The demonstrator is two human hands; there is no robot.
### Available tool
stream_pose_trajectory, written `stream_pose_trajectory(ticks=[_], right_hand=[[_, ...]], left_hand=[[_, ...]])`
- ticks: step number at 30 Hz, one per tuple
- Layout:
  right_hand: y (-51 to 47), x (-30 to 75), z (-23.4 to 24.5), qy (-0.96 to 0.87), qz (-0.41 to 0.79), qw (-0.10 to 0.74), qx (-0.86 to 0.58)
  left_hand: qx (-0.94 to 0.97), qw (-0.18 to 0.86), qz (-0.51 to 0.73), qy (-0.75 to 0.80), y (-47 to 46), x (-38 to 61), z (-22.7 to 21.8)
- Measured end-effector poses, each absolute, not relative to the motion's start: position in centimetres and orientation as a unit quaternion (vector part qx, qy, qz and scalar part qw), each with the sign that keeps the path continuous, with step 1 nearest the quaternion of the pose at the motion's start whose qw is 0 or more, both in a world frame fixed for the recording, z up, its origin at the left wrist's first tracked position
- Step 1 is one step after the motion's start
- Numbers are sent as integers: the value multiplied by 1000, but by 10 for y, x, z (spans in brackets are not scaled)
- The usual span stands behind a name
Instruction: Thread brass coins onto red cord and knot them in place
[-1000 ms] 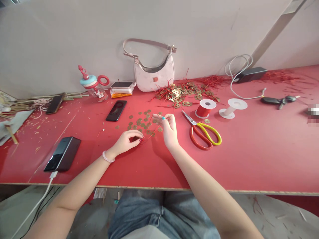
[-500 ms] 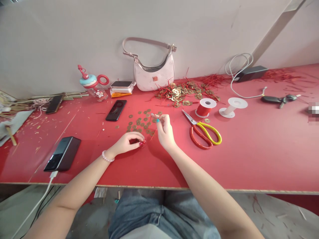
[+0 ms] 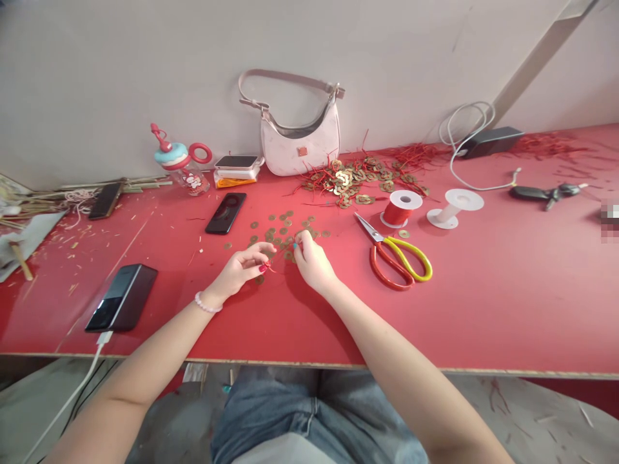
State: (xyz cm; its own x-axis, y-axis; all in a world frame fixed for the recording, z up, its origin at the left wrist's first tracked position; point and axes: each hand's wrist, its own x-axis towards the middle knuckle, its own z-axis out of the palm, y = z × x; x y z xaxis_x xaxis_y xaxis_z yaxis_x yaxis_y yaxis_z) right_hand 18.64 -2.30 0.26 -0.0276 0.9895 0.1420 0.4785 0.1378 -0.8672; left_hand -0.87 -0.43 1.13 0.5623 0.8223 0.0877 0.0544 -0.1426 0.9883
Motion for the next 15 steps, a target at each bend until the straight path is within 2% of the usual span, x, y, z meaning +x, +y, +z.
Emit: stream_pose_trajectory(ticks=[7, 15], right_hand=[[-23, 185, 2, -681, 295, 347, -573], [-30, 183, 11, -753, 345, 316, -462]], left_hand=[[623, 583, 383, 355, 1, -9, 0], [589, 549, 424, 414, 6, -8, -4]])
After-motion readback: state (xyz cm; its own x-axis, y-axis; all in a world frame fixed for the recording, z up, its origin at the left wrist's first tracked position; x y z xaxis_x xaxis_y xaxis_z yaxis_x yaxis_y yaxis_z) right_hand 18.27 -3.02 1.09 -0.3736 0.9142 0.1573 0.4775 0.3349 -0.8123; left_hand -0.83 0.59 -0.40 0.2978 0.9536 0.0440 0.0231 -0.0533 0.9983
